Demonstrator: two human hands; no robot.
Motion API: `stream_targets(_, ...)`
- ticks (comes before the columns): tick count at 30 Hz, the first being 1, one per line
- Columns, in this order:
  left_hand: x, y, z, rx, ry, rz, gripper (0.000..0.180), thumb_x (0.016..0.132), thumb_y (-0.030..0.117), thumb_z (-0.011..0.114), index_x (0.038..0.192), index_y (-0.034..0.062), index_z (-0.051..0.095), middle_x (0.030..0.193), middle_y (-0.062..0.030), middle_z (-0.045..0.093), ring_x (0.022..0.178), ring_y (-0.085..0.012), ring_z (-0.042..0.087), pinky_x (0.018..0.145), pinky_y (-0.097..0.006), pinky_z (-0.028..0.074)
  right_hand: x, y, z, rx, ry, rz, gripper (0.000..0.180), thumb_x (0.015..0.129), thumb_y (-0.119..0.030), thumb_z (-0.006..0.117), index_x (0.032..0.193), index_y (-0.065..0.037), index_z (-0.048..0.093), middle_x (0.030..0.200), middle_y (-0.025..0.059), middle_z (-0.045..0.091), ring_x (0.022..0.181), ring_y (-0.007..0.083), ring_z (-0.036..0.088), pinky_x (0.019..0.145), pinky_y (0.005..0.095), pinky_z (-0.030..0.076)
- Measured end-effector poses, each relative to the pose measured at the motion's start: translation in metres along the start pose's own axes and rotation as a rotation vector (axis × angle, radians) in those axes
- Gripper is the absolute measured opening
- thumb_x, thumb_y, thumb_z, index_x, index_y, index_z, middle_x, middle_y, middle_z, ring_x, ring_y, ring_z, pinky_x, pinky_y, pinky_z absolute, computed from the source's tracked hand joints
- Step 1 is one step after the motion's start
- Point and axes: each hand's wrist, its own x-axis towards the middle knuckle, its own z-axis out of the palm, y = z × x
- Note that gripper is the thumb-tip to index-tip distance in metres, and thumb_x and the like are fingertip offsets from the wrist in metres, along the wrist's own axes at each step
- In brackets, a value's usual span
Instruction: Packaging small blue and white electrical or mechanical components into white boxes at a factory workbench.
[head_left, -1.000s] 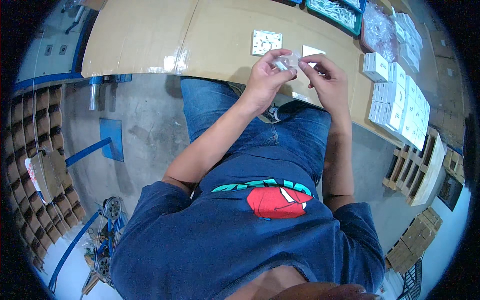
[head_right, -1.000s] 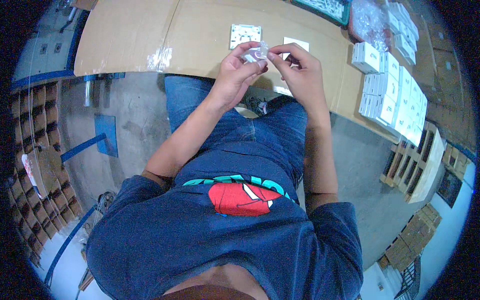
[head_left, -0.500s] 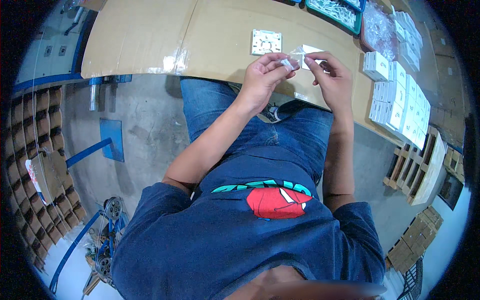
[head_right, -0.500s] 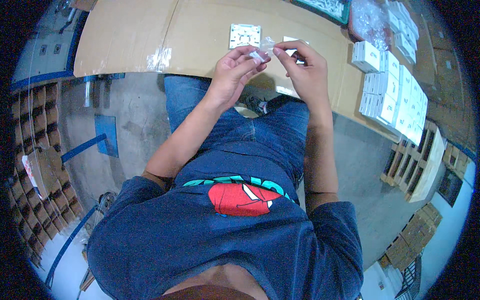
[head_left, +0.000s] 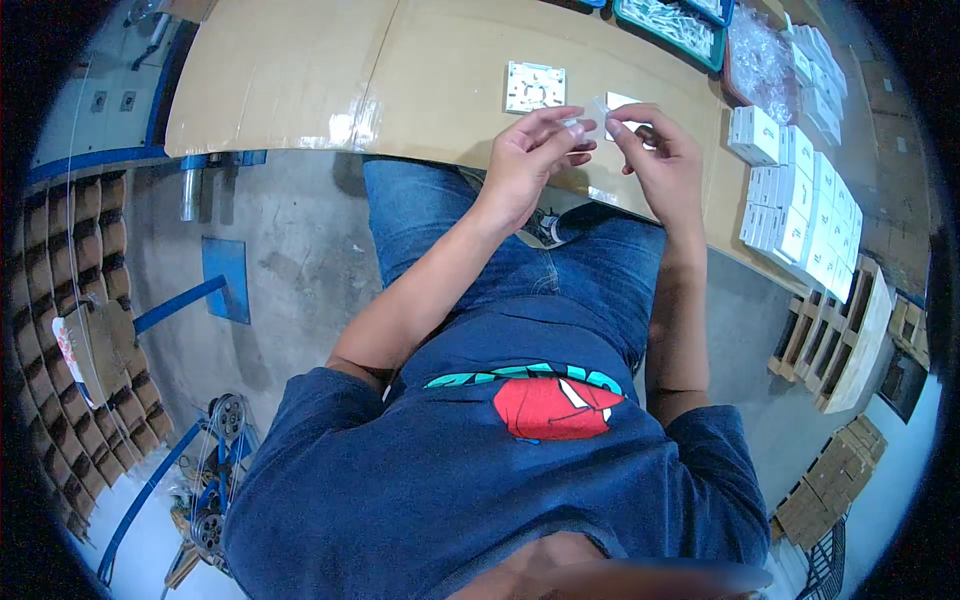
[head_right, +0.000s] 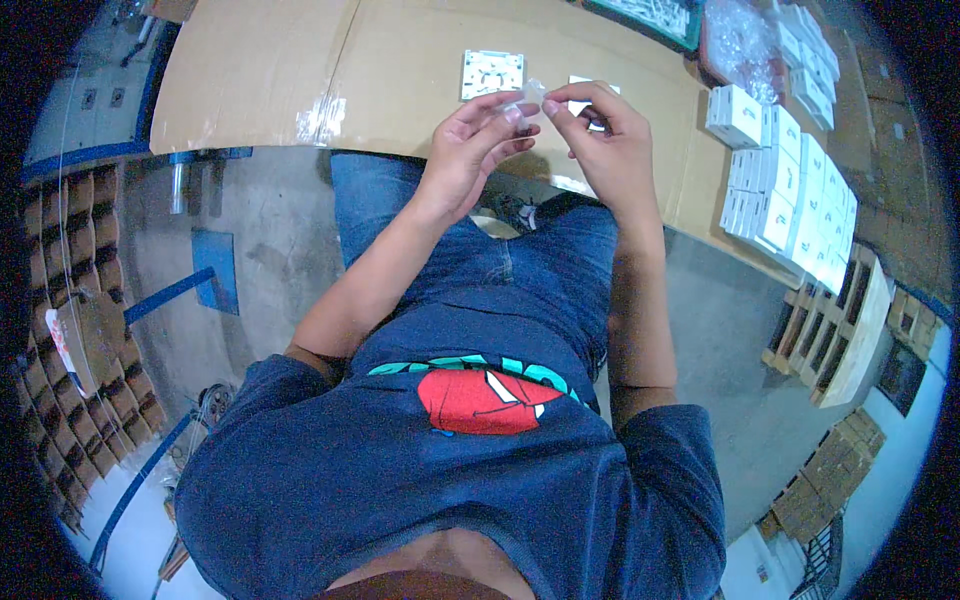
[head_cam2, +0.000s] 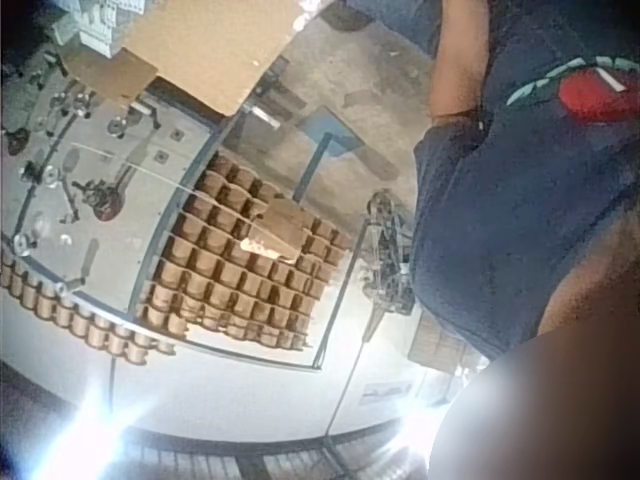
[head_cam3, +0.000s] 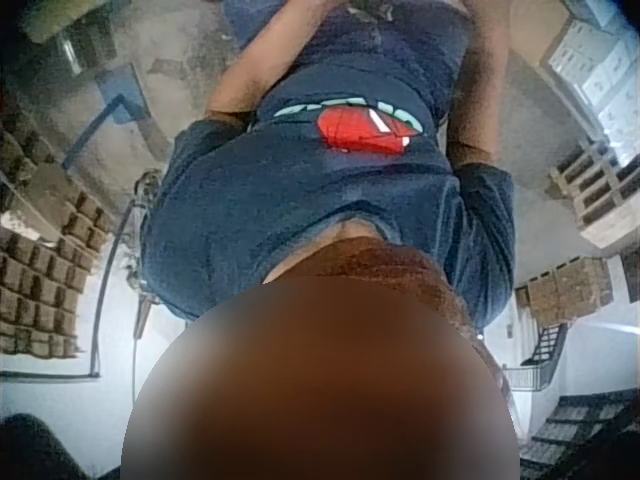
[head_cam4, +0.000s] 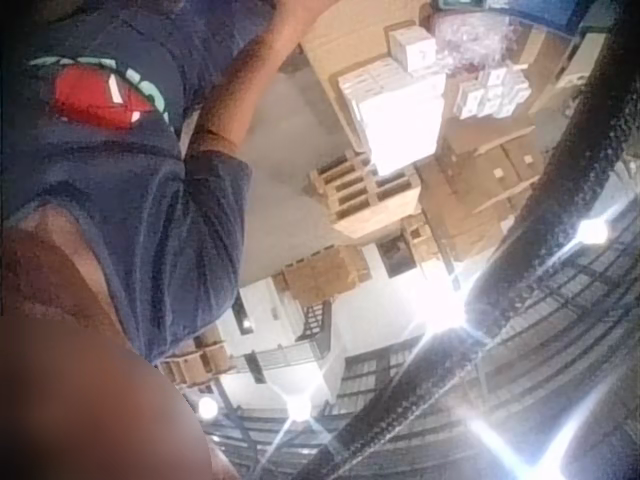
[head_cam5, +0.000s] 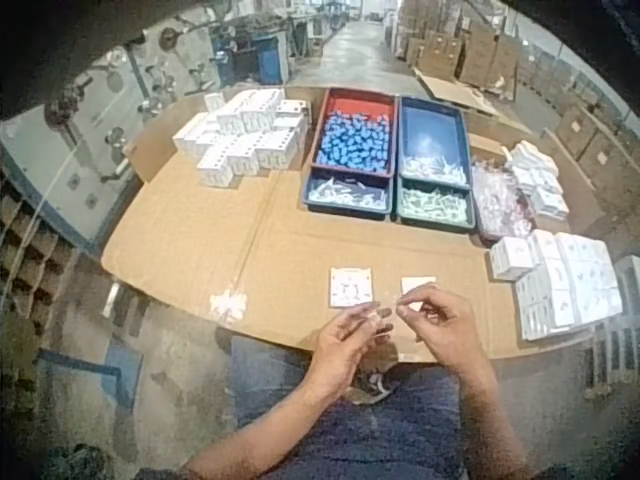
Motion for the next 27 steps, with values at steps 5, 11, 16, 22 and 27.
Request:
stream_targets(5, 0.003, -0.005, -0.004, 0.102, 0.003, 0.026, 0.032, 0.099, 0.008, 0.065, 0.129, -0.0008, 0.060, 0.118, -0.0149, 0.069, 0.101, -0.0195, 0.069, 0.089, -0.033, 0.058, 0.003, 0.003, -0.003, -0.039, -0.074, -0.025, 0.012, 0.089, -0.012, 0.076, 0.097, -0.004, 0.075, 0.093, -0.0017, 0.068, 0.070, 0.0033, 0.052, 0.060, 0.0196, 0.043)
stream_targets(11, 0.005, -0.006, -0.007, 0.196, 0.014, 0.099, 0.030, 0.098, 0.009, 0.067, 0.126, -0.0005, 0.063, 0.110, -0.0124, 0.073, 0.091, -0.0136, 0.069, 0.083, -0.027, 0.058, 0.004, -0.001, -0.006, -0.067, -0.133, -0.013, 0.016, 0.089, -0.014, 0.076, 0.101, -0.004, 0.076, 0.091, -0.0023, 0.067, 0.068, 0.0032, 0.050, 0.058, 0.0198, 0.040)
stream_targets(16, 0.006, -0.006, -0.008, 0.178, 0.025, 0.160, 0.028, 0.102, 0.011, 0.061, 0.126, -0.0018, 0.061, 0.117, -0.0169, 0.069, 0.098, -0.0191, 0.069, 0.087, -0.033, 0.059, 0.003, 0.000, -0.003, -0.045, -0.066, 0.017, 0.016, 0.090, -0.014, 0.075, 0.103, -0.004, 0.076, 0.086, -0.0031, 0.065, 0.066, 0.0027, 0.050, 0.054, 0.0195, 0.039)
stream_targets(22, 0.005, -0.004, -0.009, 0.098, 0.085, 0.098, 0.031, 0.107, 0.023, 0.053, 0.122, -0.0031, 0.062, 0.117, -0.0203, 0.069, 0.097, -0.0244, 0.072, 0.081, -0.035, 0.063, 0.004, 0.009, -0.006, 0.029, -0.079, 0.056, 0.012, 0.093, -0.012, 0.073, 0.101, -0.004, 0.075, 0.074, -0.0039, 0.063, 0.059, 0.0018, 0.051, 0.052, 0.0190, 0.039)
stream_targets(27, 0.004, 0.000, -0.005, 0.198, 0.180, 0.157, 0.031, 0.106, 0.023, 0.054, 0.121, -0.0030, 0.062, 0.113, -0.0204, 0.071, 0.097, -0.0251, 0.072, 0.079, -0.035, 0.063, 0.003, 0.009, -0.006, 0.052, -0.068, 0.108, 0.012, 0.094, -0.012, 0.072, 0.102, -0.003, 0.074, 0.072, -0.0041, 0.062, 0.057, 0.0017, 0.050, 0.051, 0.0191, 0.038)
